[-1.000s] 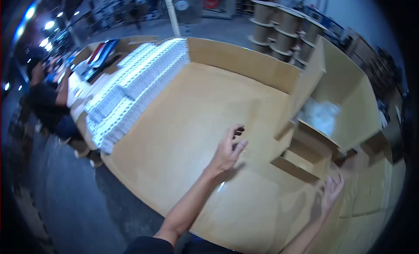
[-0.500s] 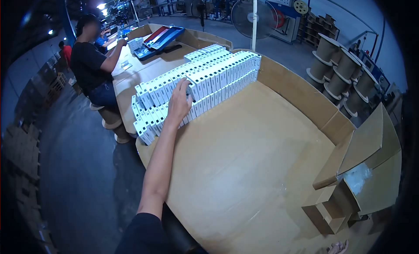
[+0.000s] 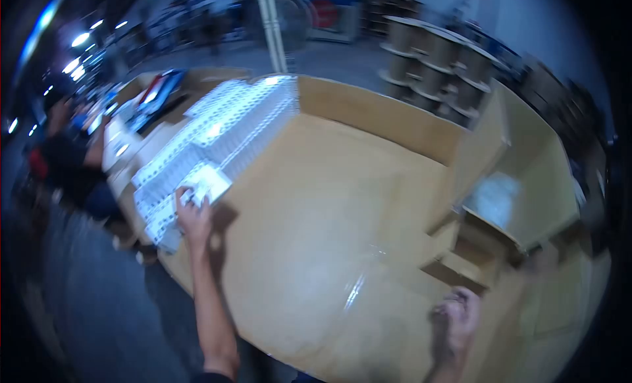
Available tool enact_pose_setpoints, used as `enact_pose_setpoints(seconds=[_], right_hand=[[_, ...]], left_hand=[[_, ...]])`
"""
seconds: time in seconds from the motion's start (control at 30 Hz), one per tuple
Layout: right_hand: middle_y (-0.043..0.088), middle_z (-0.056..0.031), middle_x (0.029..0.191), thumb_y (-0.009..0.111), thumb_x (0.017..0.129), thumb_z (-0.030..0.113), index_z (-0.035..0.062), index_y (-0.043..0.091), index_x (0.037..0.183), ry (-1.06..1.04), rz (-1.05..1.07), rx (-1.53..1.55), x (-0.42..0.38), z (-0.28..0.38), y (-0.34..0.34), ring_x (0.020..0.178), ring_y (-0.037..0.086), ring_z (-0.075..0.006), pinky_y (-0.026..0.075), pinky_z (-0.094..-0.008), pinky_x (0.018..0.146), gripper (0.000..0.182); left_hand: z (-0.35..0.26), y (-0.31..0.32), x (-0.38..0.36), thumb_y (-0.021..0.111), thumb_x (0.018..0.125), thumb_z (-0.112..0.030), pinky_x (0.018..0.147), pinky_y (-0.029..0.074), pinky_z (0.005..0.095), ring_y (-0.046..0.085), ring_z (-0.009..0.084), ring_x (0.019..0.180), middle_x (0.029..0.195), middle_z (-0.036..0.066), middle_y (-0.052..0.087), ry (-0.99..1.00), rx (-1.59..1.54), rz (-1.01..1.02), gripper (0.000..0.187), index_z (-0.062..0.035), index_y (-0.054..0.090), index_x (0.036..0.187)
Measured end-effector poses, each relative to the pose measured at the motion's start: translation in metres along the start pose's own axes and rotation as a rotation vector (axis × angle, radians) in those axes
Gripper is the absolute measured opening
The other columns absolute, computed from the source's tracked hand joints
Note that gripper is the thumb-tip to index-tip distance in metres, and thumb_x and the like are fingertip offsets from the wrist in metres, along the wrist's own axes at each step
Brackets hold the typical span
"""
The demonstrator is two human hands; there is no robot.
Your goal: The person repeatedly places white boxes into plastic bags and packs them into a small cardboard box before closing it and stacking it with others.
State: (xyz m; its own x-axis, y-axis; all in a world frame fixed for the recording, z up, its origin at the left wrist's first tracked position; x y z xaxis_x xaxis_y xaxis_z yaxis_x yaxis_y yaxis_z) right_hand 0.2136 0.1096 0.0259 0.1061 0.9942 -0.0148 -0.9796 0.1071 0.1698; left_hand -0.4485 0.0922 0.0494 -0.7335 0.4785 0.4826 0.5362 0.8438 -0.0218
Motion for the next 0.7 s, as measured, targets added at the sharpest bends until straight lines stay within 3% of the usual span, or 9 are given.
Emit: enact_pose_setpoints(seconds=[0.03, 0.07, 0.1, 0.2, 0.3, 0.37, 0.4, 0.57, 0.7], right_hand=[[0.059, -0.0094, 0.109, 0.066, 0.094, 0.011, 0.0006, 0.046, 0.133, 0.08, 0.051, 0.038, -0.002, -0.02, 0.009, 0.093, 0.063, -0.0155, 0.055, -0.0293, 0.082, 0.044], [0.059, -0.011, 0.114, 0.063, 0.094, 0.003, 0.0006, 0.044, 0.134, 0.091, 0.17, 0.061, -0.005, -0.034, 0.027, 0.098, 0.063, -0.0162, 0.056, -0.0296, 0.085, 0.044], [0.059, -0.0117, 0.117, 0.06, 0.095, 0.0, 0.0005, 0.041, 0.138, 0.143, 0.256, 0.071, -0.008, -0.048, 0.047, 0.101, 0.063, -0.0159, 0.056, -0.0301, 0.087, 0.047], [0.057, -0.0121, 0.122, 0.064, 0.097, 0.004, 0.0011, 0.032, 0.149, 0.222, 0.48, 0.053, -0.024, -0.044, 0.106, 0.103, 0.063, -0.0157, 0.056, -0.0306, 0.089, 0.061], [0.056, -0.0113, 0.126, 0.066, 0.098, 0.005, 0.0028, 0.031, 0.152, 0.181, 0.405, 0.217, -0.017, -0.064, 0.091, 0.105, 0.061, -0.0156, 0.055, -0.0307, 0.091, 0.064], [0.057, -0.0107, 0.127, 0.066, 0.098, 0.003, 0.0001, 0.041, 0.145, -0.011, 0.26, 0.019, -0.005, -0.045, 0.053, 0.111, 0.059, -0.0143, 0.052, -0.0293, 0.093, 0.053], [0.057, -0.0106, 0.125, 0.066, 0.098, 0.004, -0.0003, 0.043, 0.143, 0.004, 0.246, 0.085, -0.003, -0.053, 0.036, 0.11, 0.059, -0.0138, 0.052, -0.029, 0.092, 0.051], [0.061, -0.0087, 0.118, 0.067, 0.098, 0.006, -0.0003, 0.045, 0.14, 0.054, 0.157, 0.124, 0.002, -0.076, -0.045, 0.107, 0.06, -0.012, 0.051, -0.0279, 0.091, 0.048], [0.063, -0.0073, 0.111, 0.069, 0.096, 0.008, 0.0006, 0.051, 0.137, 0.045, 0.088, 0.114, 0.007, -0.092, -0.069, 0.1, 0.062, -0.0114, 0.052, -0.0269, 0.086, 0.045]], left_hand=[[-0.016, 0.02, -0.034, 0.059, 0.087, 0.016, 0.09, 0.054, 0.0333, 0.06, 0.0273, 0.119, 0.134, 0.014, 0.048, -0.096, -0.115, 0.066, 0.06, -0.005, 0.037, 0.139], [-0.05, 0.041, -0.068, 0.056, 0.087, 0.019, 0.093, 0.053, 0.0342, 0.056, 0.0283, 0.124, 0.144, 0.015, 0.04, 0.049, -0.046, 0.125, 0.068, -0.0067, 0.033, 0.145], [-0.067, 0.068, -0.112, 0.057, 0.086, 0.017, 0.101, 0.049, 0.0372, 0.05, 0.0289, 0.131, 0.144, 0.015, 0.041, -0.256, -0.23, 0.142, 0.07, -0.0055, 0.033, 0.147], [-0.077, 0.129, -0.219, 0.062, 0.086, 0.01, 0.112, 0.038, 0.0378, 0.044, 0.0241, 0.133, 0.143, 0.014, 0.043, -0.16, -0.315, 0.401, 0.062, 0.0008, 0.037, 0.142], [-0.13, 0.203, -0.307, 0.064, 0.086, 0.01, 0.108, 0.043, 0.0363, 0.049, 0.0228, 0.128, 0.137, 0.016, 0.045, -0.163, -0.361, 0.603, 0.054, 0.0022, 0.042, 0.135], [-0.158, 0.24, -0.336, 0.065, 0.087, 0.008, 0.099, 0.05, 0.033, 0.06, 0.0196, 0.111, 0.12, 0.014, 0.056, -0.301, -0.319, 0.727, 0.043, 0.0025, 0.048, 0.126], [-0.149, 0.246, -0.334, 0.065, 0.088, 0.007, 0.083, 0.055, 0.0298, 0.067, 0.0174, 0.089, 0.099, 0.011, 0.064, -0.223, -0.192, 0.678, 0.029, 0.0019, 0.055, 0.114], [-0.308, 0.371, -0.297, 0.069, 0.088, 0.003, 0.065, 0.052, 0.034, 0.067, 0.0233, 0.075, 0.085, 0.013, 0.066, 0.677, -0.039, 0.847, 0.006, 0.0, 0.064, 0.091], [-0.311, 0.55, -0.295, 0.069, 0.083, -0.005, 0.081, 0.054, 0.0484, 0.068, 0.0408, 0.088, 0.089, 0.022, 0.069, 0.845, 0.278, 1.119, 0.01, 0.0014, 0.07, 0.091]])
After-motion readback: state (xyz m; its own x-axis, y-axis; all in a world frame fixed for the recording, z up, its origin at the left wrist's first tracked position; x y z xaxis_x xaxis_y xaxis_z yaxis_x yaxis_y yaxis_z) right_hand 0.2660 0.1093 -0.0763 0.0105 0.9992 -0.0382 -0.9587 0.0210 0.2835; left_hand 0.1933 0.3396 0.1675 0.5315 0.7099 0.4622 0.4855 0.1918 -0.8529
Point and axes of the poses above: each hand's wrist, its own x-axis towards the middle knuckle, its own y-axis out of the palm, z = x × y, the point moved 10 cm from there along x, towards the middle knuckle
